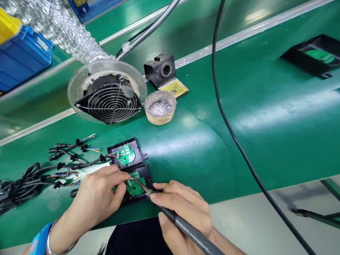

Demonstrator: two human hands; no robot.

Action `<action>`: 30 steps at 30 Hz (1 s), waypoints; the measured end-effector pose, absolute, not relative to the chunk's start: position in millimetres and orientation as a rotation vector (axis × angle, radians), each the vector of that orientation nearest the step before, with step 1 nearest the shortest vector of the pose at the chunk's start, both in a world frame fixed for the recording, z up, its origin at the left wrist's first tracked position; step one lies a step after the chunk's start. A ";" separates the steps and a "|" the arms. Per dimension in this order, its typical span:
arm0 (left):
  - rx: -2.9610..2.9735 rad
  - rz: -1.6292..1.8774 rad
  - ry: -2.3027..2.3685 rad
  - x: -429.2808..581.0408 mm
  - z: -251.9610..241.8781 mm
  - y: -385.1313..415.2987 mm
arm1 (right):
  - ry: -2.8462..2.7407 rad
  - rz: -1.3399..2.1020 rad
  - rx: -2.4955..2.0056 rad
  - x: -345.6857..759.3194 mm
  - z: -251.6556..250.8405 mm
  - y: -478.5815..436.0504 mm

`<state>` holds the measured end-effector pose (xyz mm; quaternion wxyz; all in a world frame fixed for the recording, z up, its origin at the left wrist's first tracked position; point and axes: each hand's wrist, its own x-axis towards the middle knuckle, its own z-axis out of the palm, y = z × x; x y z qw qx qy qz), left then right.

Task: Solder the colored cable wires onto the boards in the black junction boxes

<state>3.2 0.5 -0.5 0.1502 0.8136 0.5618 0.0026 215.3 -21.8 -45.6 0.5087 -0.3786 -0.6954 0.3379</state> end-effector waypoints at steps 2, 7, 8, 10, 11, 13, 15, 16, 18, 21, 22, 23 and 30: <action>2.339 0.014 1.621 3.4 -0.8 0.2 | -1.686 0.817 -0.911 215.1 -45.9 -21.6; 2.324 0.042 1.636 3.6 0.1 0.4 | -1.682 0.826 -0.938 216.0 -43.1 -19.7; 2.322 0.047 1.639 3.8 0.4 0.7 | -1.681 0.824 -0.936 216.4 -42.9 -19.7; 2.316 0.055 1.644 4.5 0.7 1.1 | -1.680 0.824 -0.936 217.4 -43.2 -20.9; 2.313 0.058 1.649 4.9 0.8 1.2 | -1.682 0.818 -0.939 218.0 -43.7 -21.9; 2.313 0.059 1.658 5.6 0.8 0.9 | -1.704 0.810 -0.946 219.0 -44.9 -24.6; 2.321 0.057 1.670 6.1 0.8 0.2 | -1.727 0.816 -0.949 220.1 -46.3 -27.3; 2.323 0.056 1.677 6.3 0.8 -0.1 | -1.738 0.824 -0.946 220.6 -47.0 -28.3; 2.316 0.059 1.688 6.5 1.0 -0.6 | -1.748 0.842 -0.945 221.8 -48.1 -29.7; 2.294 0.078 1.697 6.9 1.1 -0.1 | -1.755 0.848 -0.943 223.6 -48.6 -30.6; 2.289 0.085 1.699 7.0 1.0 0.4 | -1.757 0.846 -0.943 224.0 -48.5 -30.9; 2.286 0.087 1.702 7.2 0.9 0.9 | -1.757 0.844 -0.948 224.4 -48.3 -31.2; 2.251 0.076 1.705 9.0 3.4 3.3 | -1.717 0.835 -0.950 222.9 -47.8 -31.6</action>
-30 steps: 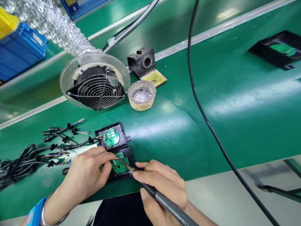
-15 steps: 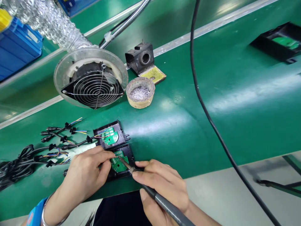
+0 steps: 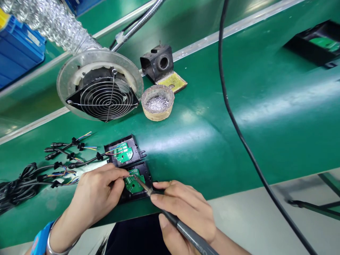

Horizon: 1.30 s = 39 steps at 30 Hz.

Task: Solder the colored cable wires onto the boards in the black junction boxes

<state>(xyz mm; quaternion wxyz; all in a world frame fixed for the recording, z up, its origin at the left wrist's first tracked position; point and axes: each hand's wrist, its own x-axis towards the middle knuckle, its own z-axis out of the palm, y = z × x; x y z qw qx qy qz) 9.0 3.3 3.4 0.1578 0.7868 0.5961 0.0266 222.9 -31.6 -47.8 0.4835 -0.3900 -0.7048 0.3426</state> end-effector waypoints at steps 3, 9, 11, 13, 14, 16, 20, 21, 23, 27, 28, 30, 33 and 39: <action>2.235 0.070 1.711 9.3 4.1 3.5 | -1.731 0.834 -0.948 223.0 -46.8 -29.9; 2.167 0.094 1.720 8.7 2.6 3.9 | -1.761 0.820 -0.922 223.8 -46.6 -26.9; 2.164 0.095 1.716 8.2 3.0 2.9 | -1.770 0.823 -0.909 223.7 -47.3 -27.0; 2.172 0.083 1.703 7.6 3.4 1.2 | -1.772 0.828 -0.906 223.6 -47.8 -27.7; 2.180 0.077 1.698 7.2 3.5 0.3 | -1.770 0.826 -0.908 223.7 -48.0 -28.3; 2.203 0.075 1.676 6.4 3.1 -1.5 | -1.764 0.816 -0.918 223.8 -48.2 -29.5; 2.271 0.087 1.629 5.0 0.9 -3.5 | -1.773 0.801 -0.934 224.1 -48.8 -31.0; 2.299 0.075 1.621 4.6 0.4 -3.7 | -1.773 0.799 -0.936 224.0 -49.0 -31.1; 2.341 0.062 1.599 3.8 -0.3 -3.9 | -1.767 0.797 -0.933 223.8 -49.2 -30.8; 2.284 0.090 1.563 2.4 0.2 -3.6 | -1.741 0.806 -0.936 222.9 -48.7 -29.6; 2.257 0.092 1.564 2.3 0.7 -3.4 | -1.734 0.806 -0.941 222.8 -48.5 -29.4; 2.203 0.089 1.577 2.4 2.4 -2.8 | -1.727 0.803 -0.946 222.7 -48.0 -29.1; 2.117 0.089 1.588 3.5 5.6 -1.9 | -1.713 0.799 -0.935 222.7 -48.4 -29.3; 2.019 0.066 1.680 9.3 4.2 -4.7 | -1.721 0.795 -0.907 223.3 -51.0 -29.7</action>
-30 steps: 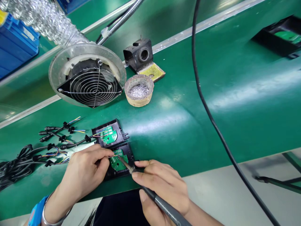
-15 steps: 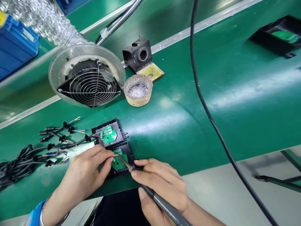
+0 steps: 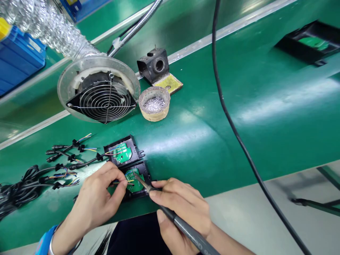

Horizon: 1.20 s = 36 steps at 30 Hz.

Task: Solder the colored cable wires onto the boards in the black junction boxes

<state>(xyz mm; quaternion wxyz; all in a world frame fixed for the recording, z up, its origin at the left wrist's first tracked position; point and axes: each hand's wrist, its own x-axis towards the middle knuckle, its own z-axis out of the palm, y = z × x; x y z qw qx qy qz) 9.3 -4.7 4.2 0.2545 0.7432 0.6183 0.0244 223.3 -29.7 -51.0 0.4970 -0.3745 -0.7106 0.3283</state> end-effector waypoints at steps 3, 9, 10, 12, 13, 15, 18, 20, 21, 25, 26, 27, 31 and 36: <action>2.117 0.043 1.769 12.8 0.3 -6.7 | -1.729 0.782 -0.902 223.3 -50.8 -29.1; 2.286 0.020 1.739 12.2 -1.9 -4.1 | -1.729 0.763 -0.926 222.5 -50.5 -29.5; 2.288 0.031 1.723 11.1 -2.0 -3.4 | -1.724 0.771 -0.932 222.4 -50.7 -29.7; 2.276 0.055 1.706 8.8 -2.4 -2.7 | -1.718 0.796 -0.941 222.3 -50.8 -30.0; 2.266 0.061 1.700 7.8 -2.7 -2.6 | -1.718 0.805 -0.942 222.4 -50.7 -29.9; 2.253 0.073 1.694 6.5 -3.3 -2.5 | -1.729 0.810 -0.939 222.9 -50.1 -29.4; 2.249 0.083 1.693 6.3 -4.1 -2.6 | -1.756 0.802 -0.932 223.7 -48.5 -28.1; 2.255 0.082 1.706 6.8 -4.2 -2.7 | -1.763 0.804 -0.930 224.1 -47.7 -27.5; 2.260 0.079 1.710 7.1 -4.3 -2.8 | -1.761 0.806 -0.927 224.0 -47.7 -27.4; 2.273 0.078 1.715 7.6 -4.2 -2.9 | -1.758 0.787 -0.925 222.8 -48.4 -27.7; 2.275 0.080 1.714 7.5 -4.0 -2.7 | -1.758 0.779 -0.924 222.1 -48.1 -27.8; 2.278 0.078 1.712 7.2 -3.8 -2.4 | -1.763 0.770 -0.920 221.3 -47.5 -27.8; 2.287 0.052 1.683 5.6 -2.4 -1.1 | -1.791 0.712 -0.894 217.1 -41.7 -26.2; 2.328 0.012 1.668 5.0 -1.5 0.1 | -1.831 0.651 -0.900 215.7 -41.1 -23.7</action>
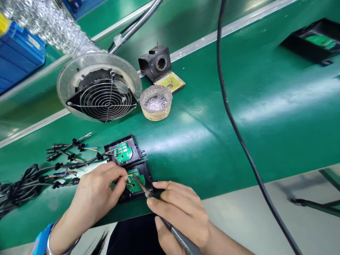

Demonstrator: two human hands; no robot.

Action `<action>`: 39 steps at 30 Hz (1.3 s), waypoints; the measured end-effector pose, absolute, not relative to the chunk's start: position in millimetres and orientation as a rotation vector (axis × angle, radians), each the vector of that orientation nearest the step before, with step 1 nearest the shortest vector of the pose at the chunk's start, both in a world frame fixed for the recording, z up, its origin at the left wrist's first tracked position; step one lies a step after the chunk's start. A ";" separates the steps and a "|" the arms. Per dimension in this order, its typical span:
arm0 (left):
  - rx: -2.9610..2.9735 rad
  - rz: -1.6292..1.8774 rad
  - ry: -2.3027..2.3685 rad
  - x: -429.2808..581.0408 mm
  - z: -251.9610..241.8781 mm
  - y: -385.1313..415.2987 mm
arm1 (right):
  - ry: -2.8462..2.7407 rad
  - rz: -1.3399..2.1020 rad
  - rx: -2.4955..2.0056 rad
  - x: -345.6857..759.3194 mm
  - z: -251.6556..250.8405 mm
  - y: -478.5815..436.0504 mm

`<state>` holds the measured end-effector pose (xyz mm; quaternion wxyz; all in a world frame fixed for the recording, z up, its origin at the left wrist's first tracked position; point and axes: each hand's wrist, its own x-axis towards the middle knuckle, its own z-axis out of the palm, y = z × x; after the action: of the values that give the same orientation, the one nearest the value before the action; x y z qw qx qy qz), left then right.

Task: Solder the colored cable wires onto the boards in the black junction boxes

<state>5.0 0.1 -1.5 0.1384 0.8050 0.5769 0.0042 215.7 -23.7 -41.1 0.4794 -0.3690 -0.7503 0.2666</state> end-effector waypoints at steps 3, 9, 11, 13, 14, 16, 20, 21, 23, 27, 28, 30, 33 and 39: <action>2.342 -0.014 1.669 5.6 -0.2 1.5 | -1.782 0.663 -0.929 218.3 -44.9 -25.9; 2.388 -0.083 1.649 7.8 2.5 3.8 | -1.694 0.688 -0.952 225.5 -46.6 -34.8; 2.408 -0.100 1.653 8.3 3.4 4.1 | -1.700 0.702 -0.982 227.4 -46.2 -36.6; 2.409 -0.108 1.659 8.4 4.9 4.2 | -1.690 0.708 -0.991 228.6 -46.6 -37.1; 2.400 -0.110 1.659 8.1 5.9 4.2 | -1.681 0.711 -0.991 228.8 -47.0 -37.0; 2.377 -0.106 1.633 7.0 8.1 4.0 | -1.658 0.724 -0.982 228.8 -48.1 -36.0; 2.425 -0.148 1.465 2.6 10.4 2.5 | -1.649 0.741 -0.952 227.3 -49.9 -33.7; 2.446 -0.162 1.422 1.5 10.4 1.9 | -1.648 0.741 -0.945 226.8 -50.3 -33.2; 2.463 -0.166 1.370 -0.6 9.6 0.6 | -1.639 0.735 -0.928 225.8 -50.8 -32.1; 2.365 -0.056 1.387 -2.6 4.9 -1.8 | -1.627 0.750 -0.898 225.0 -50.6 -29.2; 2.324 -0.014 1.409 -2.3 2.9 -2.5 | -1.628 0.752 -0.893 224.9 -50.3 -28.6; 2.278 0.066 1.468 -0.4 -1.7 -4.6 | -1.633 0.762 -0.893 224.9 -49.9 -27.9; 2.301 0.143 1.599 6.4 -7.4 -9.8 | -1.610 0.743 -0.877 224.5 -50.2 -28.9; 2.373 0.103 1.839 24.8 -11.7 -21.9 | -1.611 0.807 -0.908 226.5 -49.2 -30.6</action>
<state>24.8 -21.9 -11.7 0.0686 0.7881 0.6108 0.0342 226.5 -30.6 -49.2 0.5329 -0.3807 -0.6757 0.3386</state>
